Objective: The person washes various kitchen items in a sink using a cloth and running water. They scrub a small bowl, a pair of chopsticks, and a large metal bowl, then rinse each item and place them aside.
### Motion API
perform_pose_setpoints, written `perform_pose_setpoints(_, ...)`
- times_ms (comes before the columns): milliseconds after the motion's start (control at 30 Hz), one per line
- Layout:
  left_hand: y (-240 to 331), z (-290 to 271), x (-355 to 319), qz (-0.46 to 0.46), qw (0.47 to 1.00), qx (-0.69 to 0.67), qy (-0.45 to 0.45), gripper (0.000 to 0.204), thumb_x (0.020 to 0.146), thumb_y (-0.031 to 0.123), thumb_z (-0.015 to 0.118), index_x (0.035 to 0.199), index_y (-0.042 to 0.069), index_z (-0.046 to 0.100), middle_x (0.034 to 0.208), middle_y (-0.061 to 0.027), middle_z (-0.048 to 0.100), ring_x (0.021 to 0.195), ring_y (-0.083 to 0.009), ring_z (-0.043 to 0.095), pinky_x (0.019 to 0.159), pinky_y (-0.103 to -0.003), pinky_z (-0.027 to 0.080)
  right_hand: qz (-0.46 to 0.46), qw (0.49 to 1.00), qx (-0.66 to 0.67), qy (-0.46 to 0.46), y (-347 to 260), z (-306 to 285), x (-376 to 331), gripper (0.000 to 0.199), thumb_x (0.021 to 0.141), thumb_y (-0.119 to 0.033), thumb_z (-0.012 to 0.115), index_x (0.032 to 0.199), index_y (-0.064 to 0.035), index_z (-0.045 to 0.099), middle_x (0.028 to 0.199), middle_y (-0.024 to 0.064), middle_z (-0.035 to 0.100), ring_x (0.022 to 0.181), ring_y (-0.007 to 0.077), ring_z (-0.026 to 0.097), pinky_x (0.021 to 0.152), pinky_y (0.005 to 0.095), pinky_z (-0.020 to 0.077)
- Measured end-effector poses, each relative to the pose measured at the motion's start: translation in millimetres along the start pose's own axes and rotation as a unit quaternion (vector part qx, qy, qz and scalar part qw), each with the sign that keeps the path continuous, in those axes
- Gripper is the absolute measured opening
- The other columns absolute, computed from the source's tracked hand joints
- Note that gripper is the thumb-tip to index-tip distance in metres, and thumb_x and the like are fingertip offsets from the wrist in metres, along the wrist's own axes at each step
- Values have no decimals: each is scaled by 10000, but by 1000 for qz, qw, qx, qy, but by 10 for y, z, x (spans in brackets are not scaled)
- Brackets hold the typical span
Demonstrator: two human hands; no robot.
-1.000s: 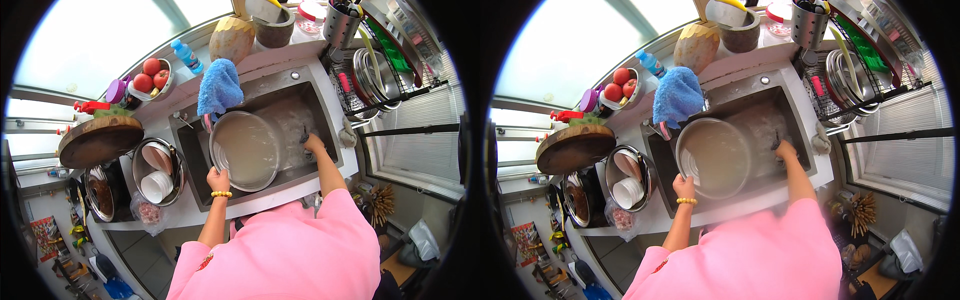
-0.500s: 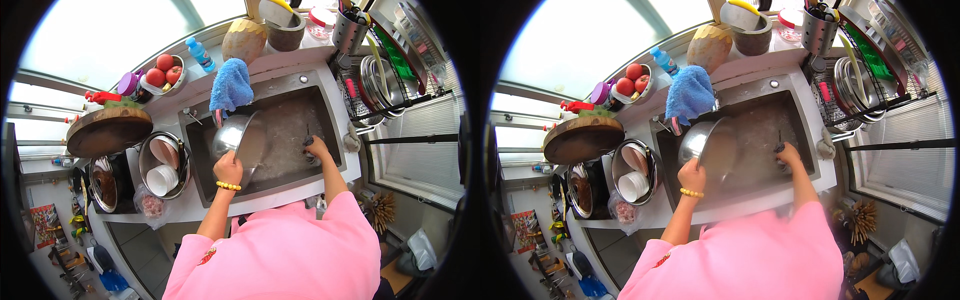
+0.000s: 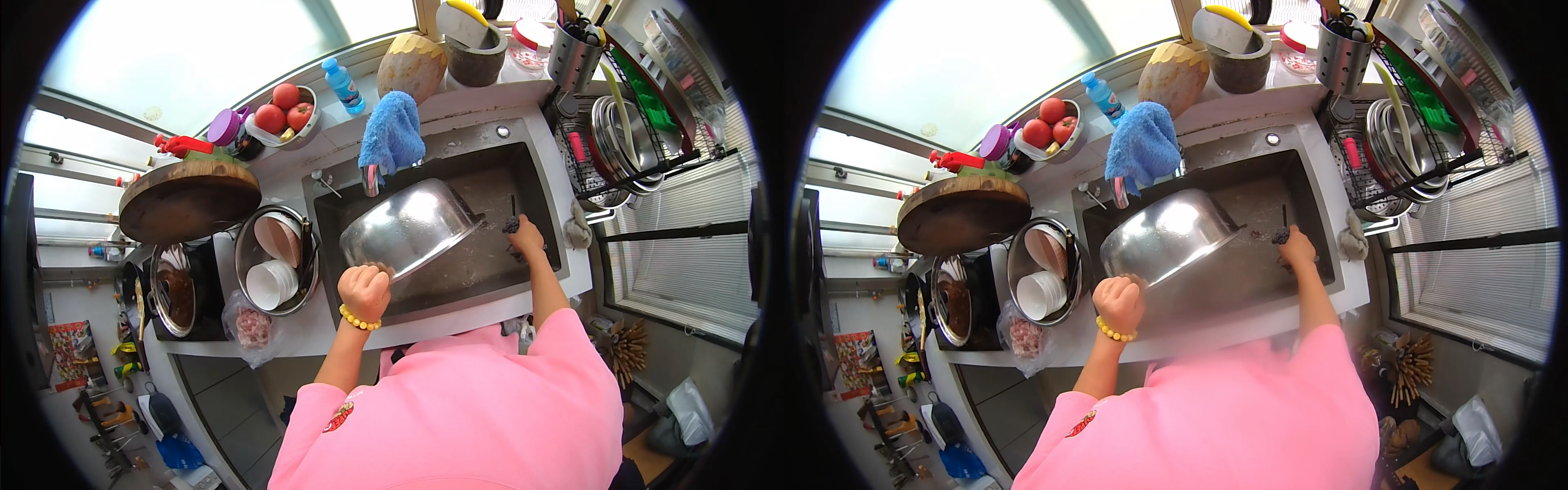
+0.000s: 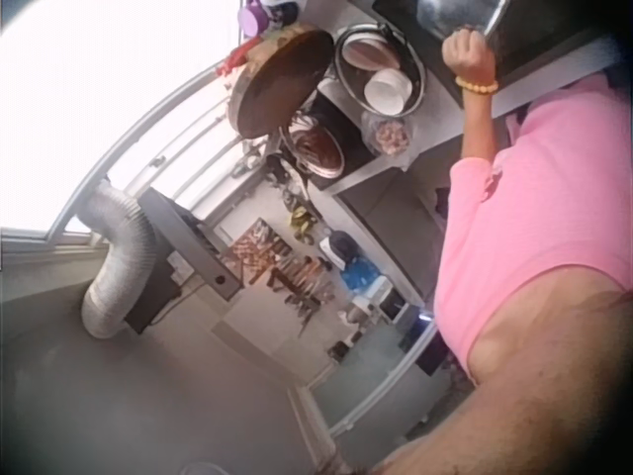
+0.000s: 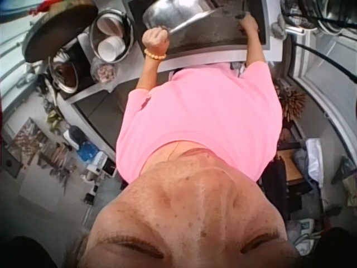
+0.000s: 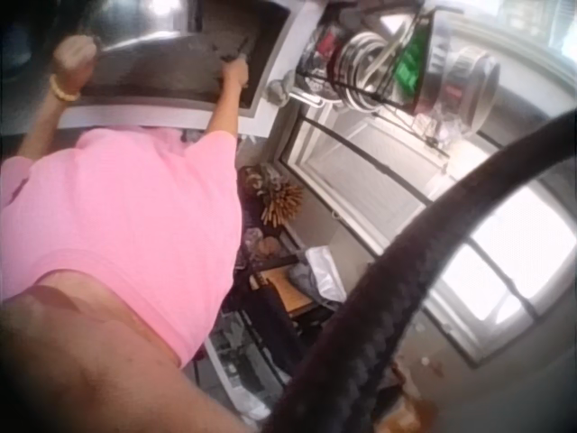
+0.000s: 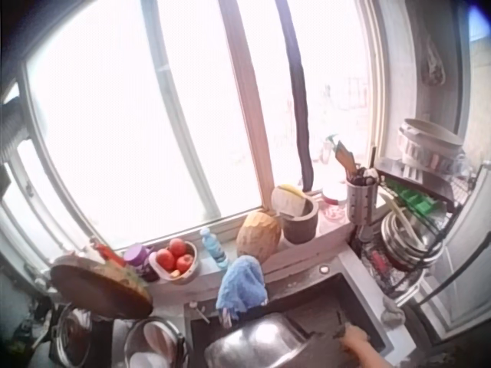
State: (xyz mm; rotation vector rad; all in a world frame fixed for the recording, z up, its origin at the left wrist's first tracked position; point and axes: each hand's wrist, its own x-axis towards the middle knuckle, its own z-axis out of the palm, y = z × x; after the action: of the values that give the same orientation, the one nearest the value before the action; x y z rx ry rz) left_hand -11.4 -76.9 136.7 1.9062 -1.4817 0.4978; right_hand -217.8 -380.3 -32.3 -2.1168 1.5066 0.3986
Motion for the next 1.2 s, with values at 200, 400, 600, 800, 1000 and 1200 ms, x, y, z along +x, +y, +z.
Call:
perform_pose_setpoints(200,-7,28,-16,-3,1000,-14,17,304,585,-46,593,527,62,315,513,-79,364,459,-248,433,433,-339,335,9,999,29,43,58,-23,-15,524,647,-159,714,1102,-59,475,992,209,630,955,368,603,784,436,495)
perform_pose_setpoints(400,-201,323,-336,-169,985,-38,4,240,593,-75,533,550,34,324,530,-133,335,452,-293,412,426,-370,296,-63,972,221,57,258,15,86,491,651,-134,745,1071,-14,522,932,182,638,838,297,640,739,387,506)
perform_pose_setpoints(600,-299,612,-504,-397,908,-130,34,201,670,-42,504,574,11,335,537,-139,296,451,-224,297,440,-335,265,84,804,561,-175,238,-154,91,313,771,-92,702,1017,10,539,875,115,622,752,240,636,658,396,541)
perform_pose_setpoints(800,-373,816,-544,-471,853,-216,65,172,662,-82,442,563,41,375,524,40,331,507,-38,304,445,-238,272,169,678,664,-265,528,-109,298,163,848,-140,639,948,-34,566,845,117,624,752,267,652,669,463,554)
perform_pose_setpoints(1000,-462,879,-651,-526,814,-233,80,102,656,-59,463,590,18,468,512,9,433,504,-47,376,477,-239,340,155,726,661,-109,587,-164,222,434,833,-45,607,1242,-37,462,936,152,629,819,254,647,694,453,549)
perform_pose_setpoints(1200,-553,915,-800,-570,781,-230,108,113,652,-76,450,606,16,496,537,30,453,517,-38,389,481,-238,343,50,765,623,-156,496,-409,-21,677,825,-1,586,1398,-33,226,959,171,629,838,213,627,699,378,541)
